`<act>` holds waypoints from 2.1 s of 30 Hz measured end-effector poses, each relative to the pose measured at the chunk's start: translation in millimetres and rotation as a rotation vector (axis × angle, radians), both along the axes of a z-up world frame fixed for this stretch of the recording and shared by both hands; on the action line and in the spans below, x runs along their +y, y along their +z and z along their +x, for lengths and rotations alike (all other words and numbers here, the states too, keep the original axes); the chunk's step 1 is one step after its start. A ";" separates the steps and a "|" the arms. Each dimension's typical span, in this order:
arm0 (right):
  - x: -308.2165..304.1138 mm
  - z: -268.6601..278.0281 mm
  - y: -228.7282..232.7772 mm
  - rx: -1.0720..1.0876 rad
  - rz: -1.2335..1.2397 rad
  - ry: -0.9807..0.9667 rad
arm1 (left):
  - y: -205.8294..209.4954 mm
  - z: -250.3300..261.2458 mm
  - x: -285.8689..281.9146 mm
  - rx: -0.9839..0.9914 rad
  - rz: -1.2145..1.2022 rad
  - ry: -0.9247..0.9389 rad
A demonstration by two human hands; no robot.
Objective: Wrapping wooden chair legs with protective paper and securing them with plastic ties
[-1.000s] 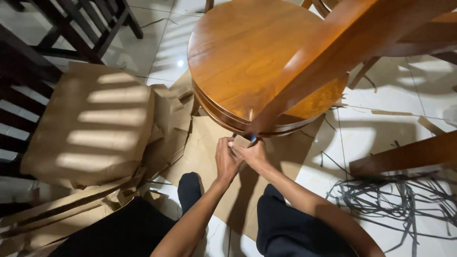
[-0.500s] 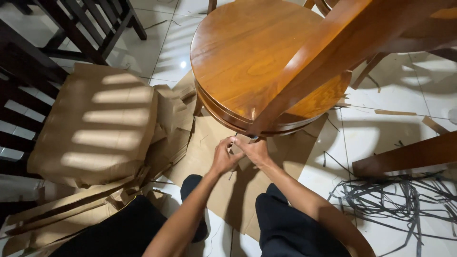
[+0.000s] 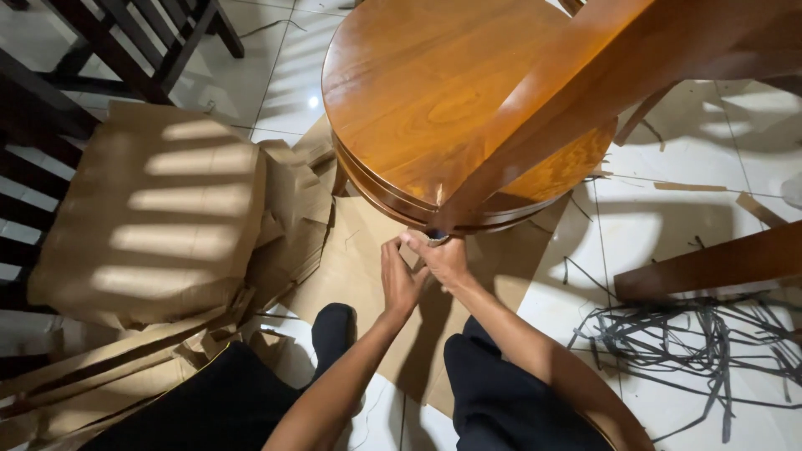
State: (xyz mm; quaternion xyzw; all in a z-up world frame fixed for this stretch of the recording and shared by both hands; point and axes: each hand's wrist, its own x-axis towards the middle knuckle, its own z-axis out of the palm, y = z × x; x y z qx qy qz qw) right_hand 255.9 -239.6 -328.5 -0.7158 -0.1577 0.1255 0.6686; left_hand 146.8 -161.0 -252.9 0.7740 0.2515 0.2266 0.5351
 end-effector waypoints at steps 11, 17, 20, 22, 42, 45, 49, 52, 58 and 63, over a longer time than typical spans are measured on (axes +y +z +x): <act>-5.6 -16.0 58.4 -0.076 -0.148 0.086 | -9.9 11.9 40.1 0.101 0.048 -0.164; -11.7 -35.4 95.0 -0.206 -0.400 -0.114 | -1.6 -2.8 26.7 0.061 -0.028 -0.068; -4.6 -22.7 83.6 -0.196 -0.422 -0.095 | -14.4 4.8 29.5 0.027 0.022 0.011; 2.6 -10.2 64.5 -0.179 -0.313 -0.023 | -19.1 7.7 33.5 0.035 -0.135 -0.049; -6.5 -21.8 63.3 -0.016 -0.129 -0.053 | -52.2 20.6 86.5 0.118 -0.110 -0.410; -7.4 -19.4 72.5 -0.101 -0.023 0.025 | -22.1 20.3 91.1 0.102 0.016 -0.391; -39.5 3.5 10.9 -0.041 -0.004 0.155 | -34.3 20.1 86.0 0.014 0.079 -0.289; -34.9 12.7 31.2 -0.023 -0.023 0.208 | -51.4 12.0 64.6 -0.126 0.088 -0.255; -42.7 9.1 51.5 0.288 -0.313 0.134 | -4.1 10.1 15.2 -0.050 -0.108 -0.152; -54.6 -0.7 65.8 -0.071 -0.348 0.057 | -67.6 37.2 28.1 0.001 -0.198 -0.123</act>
